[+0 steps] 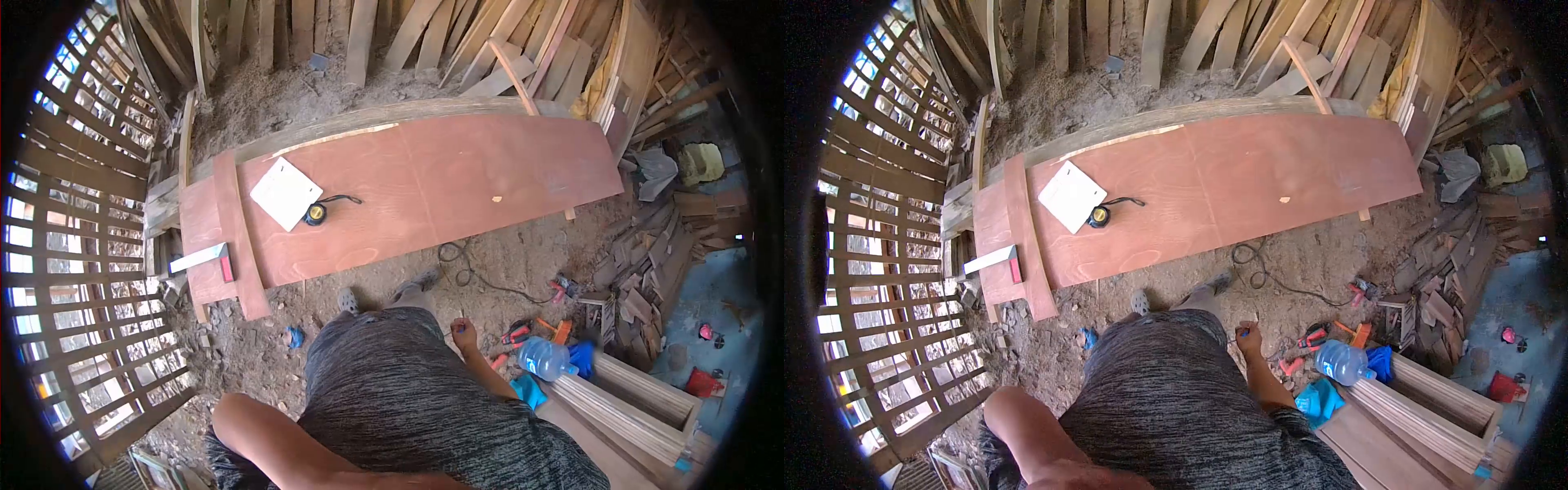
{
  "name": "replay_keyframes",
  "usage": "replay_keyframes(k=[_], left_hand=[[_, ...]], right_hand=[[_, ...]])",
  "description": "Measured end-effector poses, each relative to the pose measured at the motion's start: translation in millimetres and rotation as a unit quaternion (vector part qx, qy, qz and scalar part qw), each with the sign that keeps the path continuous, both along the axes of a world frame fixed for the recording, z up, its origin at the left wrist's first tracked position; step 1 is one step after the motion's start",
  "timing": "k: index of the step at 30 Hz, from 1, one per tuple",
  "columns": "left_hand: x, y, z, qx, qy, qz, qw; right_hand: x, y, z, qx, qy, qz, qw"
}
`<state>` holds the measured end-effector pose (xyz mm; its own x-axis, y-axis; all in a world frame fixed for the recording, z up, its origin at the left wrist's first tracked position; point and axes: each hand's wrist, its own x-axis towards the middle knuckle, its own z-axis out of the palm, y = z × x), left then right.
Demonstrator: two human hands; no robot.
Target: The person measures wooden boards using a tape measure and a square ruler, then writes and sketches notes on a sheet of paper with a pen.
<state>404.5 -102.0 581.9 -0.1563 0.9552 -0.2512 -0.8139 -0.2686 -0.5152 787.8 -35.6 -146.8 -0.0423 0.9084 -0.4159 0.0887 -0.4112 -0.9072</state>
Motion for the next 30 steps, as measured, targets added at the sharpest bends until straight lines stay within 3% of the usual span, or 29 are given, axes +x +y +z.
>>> replay_keyframes(k=[1, 2, 3, 4, 6, 7, 8, 10, 11, 13, 15, 18, 21, 25, 28, 29, 30], left_hand=[[6.0, -0.2, -21.4, 0.089, -0.095, 0.136, 0.982], [-7.4, 5.8, -31.1, 0.164, 0.03, 0.115, 0.979], [-20.8, 11.6, -40.3, 0.232, 0.165, 0.114, 0.952], [-60.2, 30.0, -40.3, 0.26, 0.418, 0.013, 0.87], [-93.8, 38.1, -50.9, 0.257, 0.667, -0.004, 0.699], [-101.2, 41.8, -55.2, 0.275, 0.713, 0.03, 0.645], [-103.4, 46.7, -57.6, 0.29, 0.713, 0.066, 0.635], [-100.9, 52.6, -60.7, 0.332, 0.689, 0.156, 0.626], [-96.9, 54.3, -60.0, 0.35, 0.673, 0.198, 0.621], [-89.5, 53.7, -53.9, 0.379, 0.645, 0.271, 0.606], [-82.9, 49.3, -49.6, 0.398, 0.627, 0.327, 0.584], [-75.3, 41.3, -45.0, 0.406, 0.62, 0.371, 0.561], [-67.9, 42.0, -47.7, 0.412, 0.614, 0.394, 0.546], [-61.5, 43.6, -54.1, 0.418, 0.611, 0.405, 0.536], [-60.0, 45.0, -58.7, 0.423, 0.607, 0.415, 0.529], [-61.0, 45.4, -59.4, 0.423, 0.609, 0.418, 0.525], [-60.1, 45.8, -61.0, 0.425, 0.609, 0.419, 0.522]], right_hand=[[-14.2, 2.1, 24.9, 0.023, -0.136, 0.042, 0.99], [-30.6, 6.5, 58.6, 0.045, -0.269, 0.08, 0.959], [-47.1, 11.7, 99.6, 0.011, -0.214, 0.062, 0.975], [-37.7, 15.5, 75.8, 0.065, -0.217, 0.079, 0.971], [-3.5, 18.2, 4.5, 0.176, -0.221, 0.11, 0.953], [-10.4, 20.2, 8.7, 0.151, -0.202, 0.053, 0.966], [-1.4, 26.9, -2.0, 0.133, -0.134, 0.036, 0.981], [7.8, 24.1, -15.1, 0.104, -0.148, 0.048, 0.982], [-0.6, 22.2, 2.0, 0.091, -0.231, 0.086, 0.965], [3.5, 18.6, -16.4, 0.174, -0.293, 0.084, 0.936], [-16.0, 13.1, 26.1, 0.146, -0.295, 0.056, 0.942], [-20.4, 0.3, 35.5, 0.117, -0.26, 0.024, 0.958], [-29.4, -4.2, 66.5, 0.026, -0.327, 0.058, 0.943], [-12.2, -20.2, 34.5, 0.071, -0.271, 0.075, 0.957], [18.7, -31.0, -7.4, 0.034, -0.089, 0.012, 0.995], [4.7, -35.8, 15.6, 0.061, -0.273, 0.04, 0.959], [-2.3, -36.1, 29.5, 0.062, -0.297, 0.04, 0.952]])
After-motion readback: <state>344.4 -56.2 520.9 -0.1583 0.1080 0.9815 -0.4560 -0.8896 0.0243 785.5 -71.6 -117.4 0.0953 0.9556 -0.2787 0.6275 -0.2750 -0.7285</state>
